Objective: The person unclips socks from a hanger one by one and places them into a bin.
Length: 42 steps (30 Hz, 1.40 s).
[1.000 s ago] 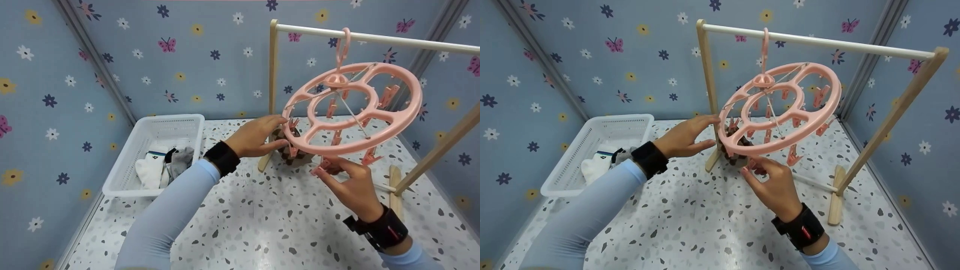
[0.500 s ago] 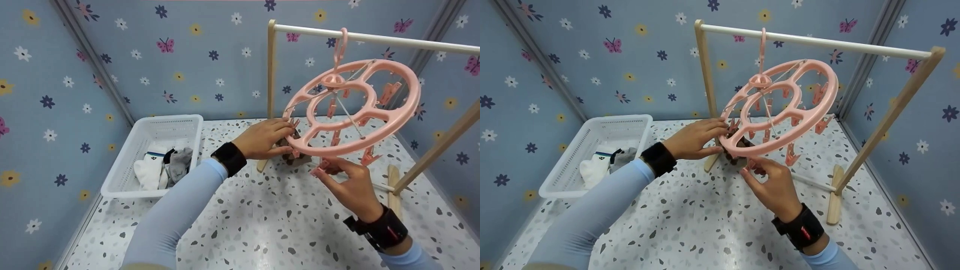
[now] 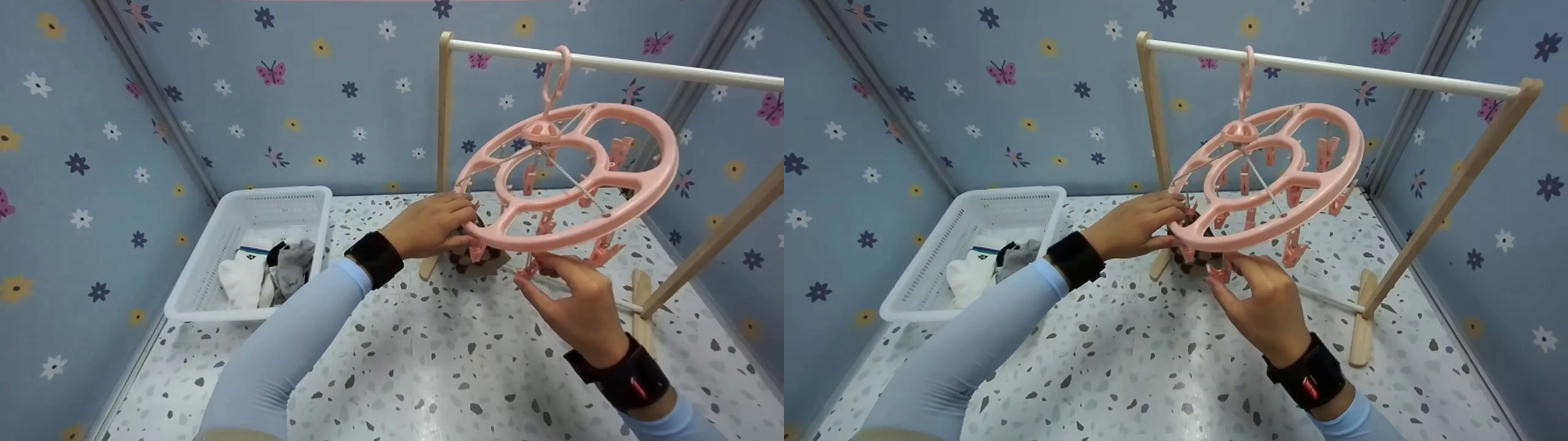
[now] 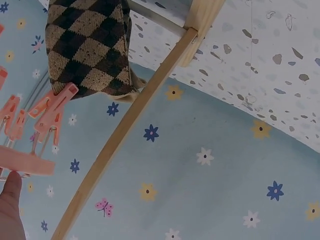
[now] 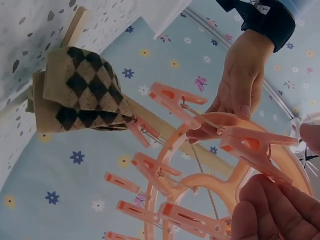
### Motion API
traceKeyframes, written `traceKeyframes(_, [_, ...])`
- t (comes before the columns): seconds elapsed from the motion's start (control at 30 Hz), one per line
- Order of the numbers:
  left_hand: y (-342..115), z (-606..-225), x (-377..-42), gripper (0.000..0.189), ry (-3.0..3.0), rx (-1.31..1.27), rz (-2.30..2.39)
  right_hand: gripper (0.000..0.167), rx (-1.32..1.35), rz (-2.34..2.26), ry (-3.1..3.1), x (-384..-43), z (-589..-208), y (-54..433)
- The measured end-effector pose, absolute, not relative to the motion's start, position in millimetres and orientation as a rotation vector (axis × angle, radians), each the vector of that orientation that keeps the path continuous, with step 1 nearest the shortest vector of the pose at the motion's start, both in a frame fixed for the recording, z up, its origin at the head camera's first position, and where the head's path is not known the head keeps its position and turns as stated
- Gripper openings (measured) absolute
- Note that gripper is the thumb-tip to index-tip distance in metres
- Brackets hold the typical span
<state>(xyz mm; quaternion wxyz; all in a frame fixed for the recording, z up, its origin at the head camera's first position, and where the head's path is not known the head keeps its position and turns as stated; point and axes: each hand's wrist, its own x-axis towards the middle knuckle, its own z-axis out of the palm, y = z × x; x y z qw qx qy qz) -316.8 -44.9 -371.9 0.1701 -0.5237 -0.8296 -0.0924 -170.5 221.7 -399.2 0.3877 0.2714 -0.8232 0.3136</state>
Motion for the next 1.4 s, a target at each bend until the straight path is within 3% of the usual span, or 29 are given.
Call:
traceKeyframes(0.1, [-45,-370,-315,0.041,-2.324,-1.500,-0.240,0.036,0.666,0.794,-2.018,-170,-397,219])
traceKeyframes(0.23, [-45,-369,-314,0.039,-2.293,-1.510,-0.228,0.051,0.672,0.751,-1.858,-171,-392,215])
traceKeyframes(0.53, [-39,-362,-308,0.041,-2.211,-1.508,-0.228,0.043,0.743,0.616,-1.600,-174,-372,201])
traceKeyframes(0.73, [-32,-360,-299,0.045,-2.160,-1.504,-0.201,0.046,0.730,0.458,-1.706,-178,-364,204])
traceKeyframes(1.07, [-23,-353,-286,0.041,-2.116,-1.491,-0.257,0.066,0.611,0.165,-1.967,-190,-353,213])
traceKeyframes(1.4, [-15,-348,-275,0.040,-2.129,-1.492,-0.238,0.068,0.592,0.105,-1.993,-197,-354,217])
